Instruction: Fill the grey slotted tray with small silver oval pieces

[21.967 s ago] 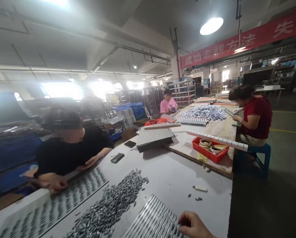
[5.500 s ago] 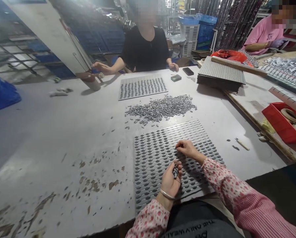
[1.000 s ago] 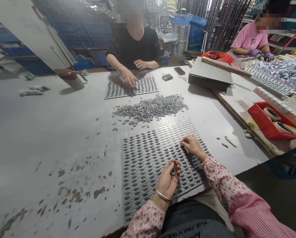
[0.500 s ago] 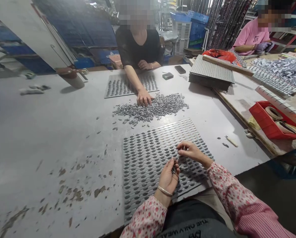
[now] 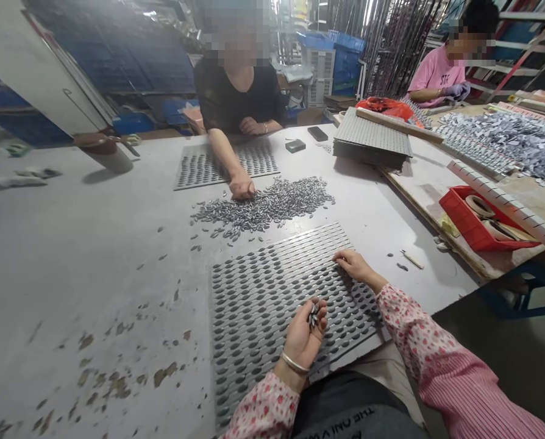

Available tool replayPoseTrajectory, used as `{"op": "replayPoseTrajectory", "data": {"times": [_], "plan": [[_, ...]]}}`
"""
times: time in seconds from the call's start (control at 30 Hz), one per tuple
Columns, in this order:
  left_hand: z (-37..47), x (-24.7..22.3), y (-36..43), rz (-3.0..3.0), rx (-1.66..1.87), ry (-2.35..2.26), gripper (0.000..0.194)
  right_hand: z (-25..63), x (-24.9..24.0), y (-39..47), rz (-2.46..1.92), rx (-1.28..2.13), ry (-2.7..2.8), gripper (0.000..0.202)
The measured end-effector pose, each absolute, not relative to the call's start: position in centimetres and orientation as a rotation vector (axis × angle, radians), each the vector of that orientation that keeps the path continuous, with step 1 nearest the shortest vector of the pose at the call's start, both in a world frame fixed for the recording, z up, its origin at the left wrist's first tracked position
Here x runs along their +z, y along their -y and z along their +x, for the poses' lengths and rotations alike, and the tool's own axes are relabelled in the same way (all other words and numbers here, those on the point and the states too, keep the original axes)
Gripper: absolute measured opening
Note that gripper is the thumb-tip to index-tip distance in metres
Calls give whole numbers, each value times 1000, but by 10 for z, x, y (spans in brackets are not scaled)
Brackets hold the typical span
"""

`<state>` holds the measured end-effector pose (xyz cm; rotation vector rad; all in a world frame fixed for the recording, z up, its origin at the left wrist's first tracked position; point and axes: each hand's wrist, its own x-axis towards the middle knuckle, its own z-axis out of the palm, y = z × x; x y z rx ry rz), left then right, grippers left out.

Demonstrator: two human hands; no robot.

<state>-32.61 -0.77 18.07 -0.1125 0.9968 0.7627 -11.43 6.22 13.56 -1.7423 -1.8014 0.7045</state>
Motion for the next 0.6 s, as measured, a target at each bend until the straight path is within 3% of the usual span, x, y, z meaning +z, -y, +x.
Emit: {"op": "replayPoseTrajectory", "data": {"times": [0.37, 0.5, 0.6], "plan": [[-327, 174, 13, -84, 732, -894, 19, -131, 128, -63, -1894, 499, 1934, 6], [-325, 176, 13, -85, 757, -964, 9, -135, 138, -58, -1904, 339, 1924, 5], [-322, 176, 13, -63, 779, -960, 7, -139, 147, -47, -1748, 607, 1835, 7]]}}
